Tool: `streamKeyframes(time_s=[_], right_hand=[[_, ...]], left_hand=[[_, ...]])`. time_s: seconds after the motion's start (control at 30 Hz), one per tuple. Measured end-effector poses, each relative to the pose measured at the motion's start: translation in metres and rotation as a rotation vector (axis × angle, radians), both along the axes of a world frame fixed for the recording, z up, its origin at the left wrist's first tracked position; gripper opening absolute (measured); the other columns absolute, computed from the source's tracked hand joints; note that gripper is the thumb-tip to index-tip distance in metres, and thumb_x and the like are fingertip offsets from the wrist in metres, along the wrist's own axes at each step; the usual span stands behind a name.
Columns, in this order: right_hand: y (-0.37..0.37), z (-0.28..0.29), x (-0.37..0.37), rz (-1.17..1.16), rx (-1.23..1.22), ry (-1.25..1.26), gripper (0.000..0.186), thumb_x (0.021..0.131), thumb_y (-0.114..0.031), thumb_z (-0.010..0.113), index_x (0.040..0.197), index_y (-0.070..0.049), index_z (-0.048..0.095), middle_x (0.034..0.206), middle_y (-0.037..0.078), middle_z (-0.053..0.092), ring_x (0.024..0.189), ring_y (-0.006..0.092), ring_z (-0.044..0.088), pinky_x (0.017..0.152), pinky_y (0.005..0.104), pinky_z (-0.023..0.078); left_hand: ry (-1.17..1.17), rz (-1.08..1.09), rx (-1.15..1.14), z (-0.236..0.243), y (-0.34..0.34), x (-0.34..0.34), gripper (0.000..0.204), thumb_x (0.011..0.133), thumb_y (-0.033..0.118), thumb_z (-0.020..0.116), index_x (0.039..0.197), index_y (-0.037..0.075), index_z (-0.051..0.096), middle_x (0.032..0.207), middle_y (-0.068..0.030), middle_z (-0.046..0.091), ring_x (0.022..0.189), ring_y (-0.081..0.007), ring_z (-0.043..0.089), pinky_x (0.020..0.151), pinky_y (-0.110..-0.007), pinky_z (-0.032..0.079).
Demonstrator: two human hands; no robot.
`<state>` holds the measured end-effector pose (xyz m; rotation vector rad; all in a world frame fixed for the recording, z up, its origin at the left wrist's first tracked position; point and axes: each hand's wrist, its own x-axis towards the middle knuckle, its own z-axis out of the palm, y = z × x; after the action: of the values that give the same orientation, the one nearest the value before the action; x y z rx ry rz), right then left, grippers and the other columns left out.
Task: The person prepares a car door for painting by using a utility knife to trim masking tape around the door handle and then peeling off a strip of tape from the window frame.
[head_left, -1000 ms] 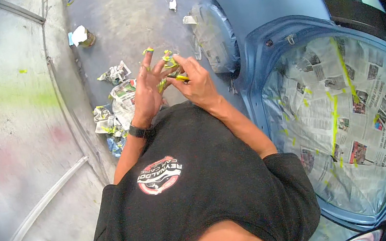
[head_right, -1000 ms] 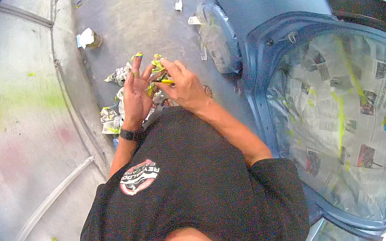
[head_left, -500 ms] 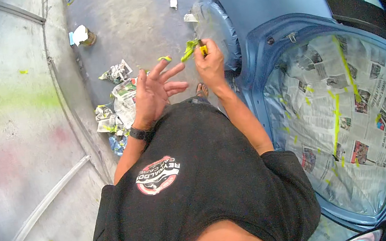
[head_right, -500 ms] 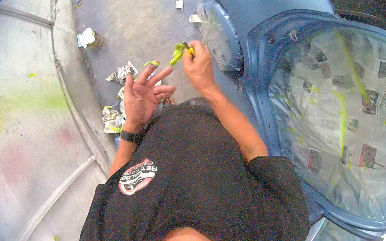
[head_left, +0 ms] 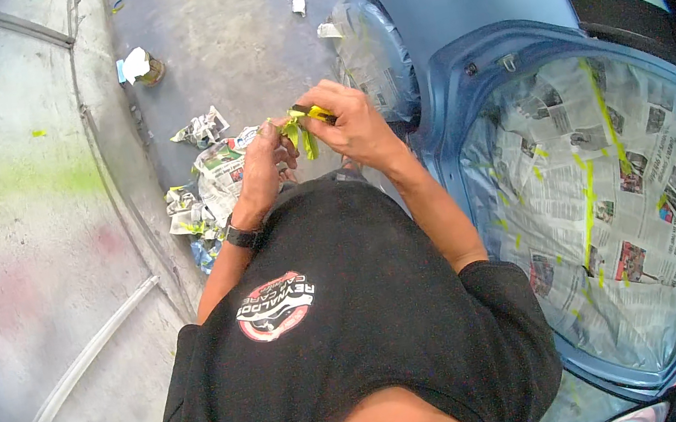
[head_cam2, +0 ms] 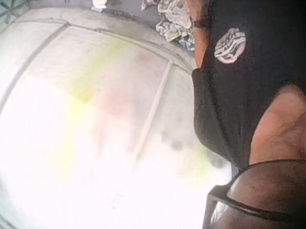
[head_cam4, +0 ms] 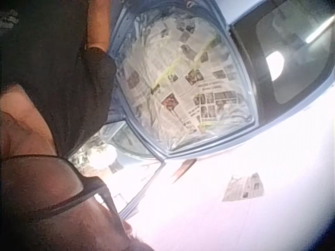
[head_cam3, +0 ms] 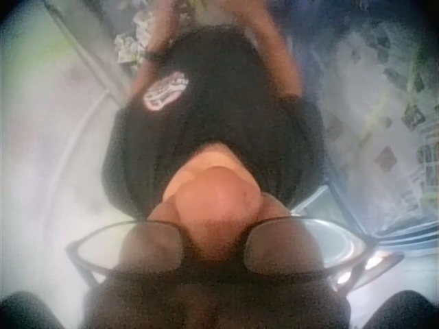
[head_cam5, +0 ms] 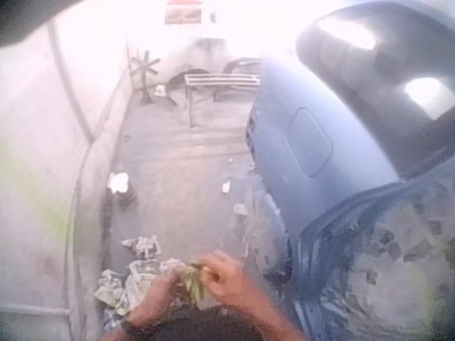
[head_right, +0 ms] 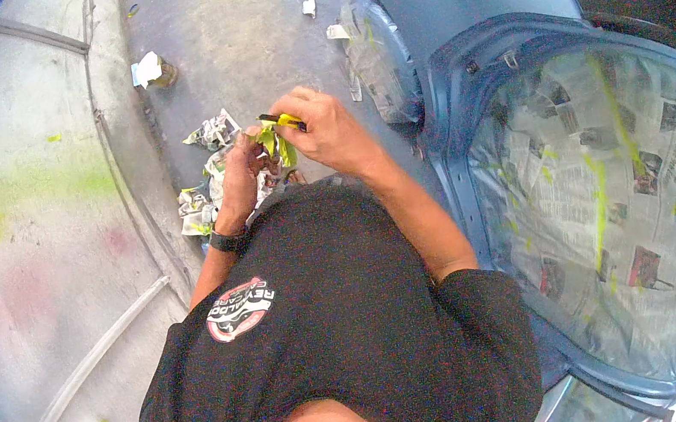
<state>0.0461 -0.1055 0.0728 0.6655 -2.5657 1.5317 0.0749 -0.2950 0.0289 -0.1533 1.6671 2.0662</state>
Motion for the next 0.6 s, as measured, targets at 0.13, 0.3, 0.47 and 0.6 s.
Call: streamKeyframes(time_s=[0.13, 0.3, 0.47, 0.6], right_hand=[[-0.004, -0.002, 0.008, 0.001, 0.033, -0.027, 0.016, 0.081, -0.004, 0.064, 0.096, 0.001, 0.059, 0.084, 0.014, 0.059, 0.074, 0.0288, 0.058, 0.065, 0.0351, 0.045], [-0.002, -0.012, 0.024, -0.142, -0.014, -0.11, 0.013, 0.086, -0.005, 0.058, 0.098, 0.001, 0.056, 0.079, 0.015, 0.057, 0.07, 0.0249, 0.057, 0.063, 0.035, 0.044], [0.024, -0.019, 0.022, -0.451, 0.03, -0.157, 0.016, 0.086, -0.007, 0.063, 0.099, 0.001, 0.058, 0.081, 0.015, 0.061, 0.07, 0.025, 0.06, 0.062, 0.037, 0.046], [0.019, 0.017, 0.026, -0.127, -0.359, -0.729, 0.024, 0.085, -0.013, 0.07, 0.105, -0.002, 0.064, 0.082, 0.001, 0.058, 0.069, 0.0071, 0.054, 0.059, 0.0269, 0.045]], left_hand=[[-0.096, 0.059, 0.308, 0.004, -0.001, -0.002, 0.067, 0.099, 0.056, 0.028, 0.122, 0.001, 0.059, 0.093, -0.0027, 0.059, 0.079, -0.0131, 0.053, 0.069, -0.027, 0.043], [-0.36, 0.139, 0.628, 0.013, 0.001, -0.001, 0.073, 0.098, 0.06, 0.026, 0.133, 0.002, 0.053, 0.097, -0.0045, 0.061, 0.083, -0.0163, 0.054, 0.071, -0.03, 0.044], [-0.302, 0.15, 0.919, 0.005, -0.018, -0.005, 0.07, 0.098, 0.059, 0.03, 0.142, 0.006, 0.041, 0.097, -0.0054, 0.06, 0.083, -0.0163, 0.055, 0.068, -0.031, 0.044], [-0.323, 0.086, 0.848, 0.011, -0.007, -0.003, 0.067, 0.098, 0.055, 0.037, 0.141, 0.004, 0.042, 0.101, -0.0047, 0.059, 0.089, -0.0161, 0.056, 0.071, -0.031, 0.046]])
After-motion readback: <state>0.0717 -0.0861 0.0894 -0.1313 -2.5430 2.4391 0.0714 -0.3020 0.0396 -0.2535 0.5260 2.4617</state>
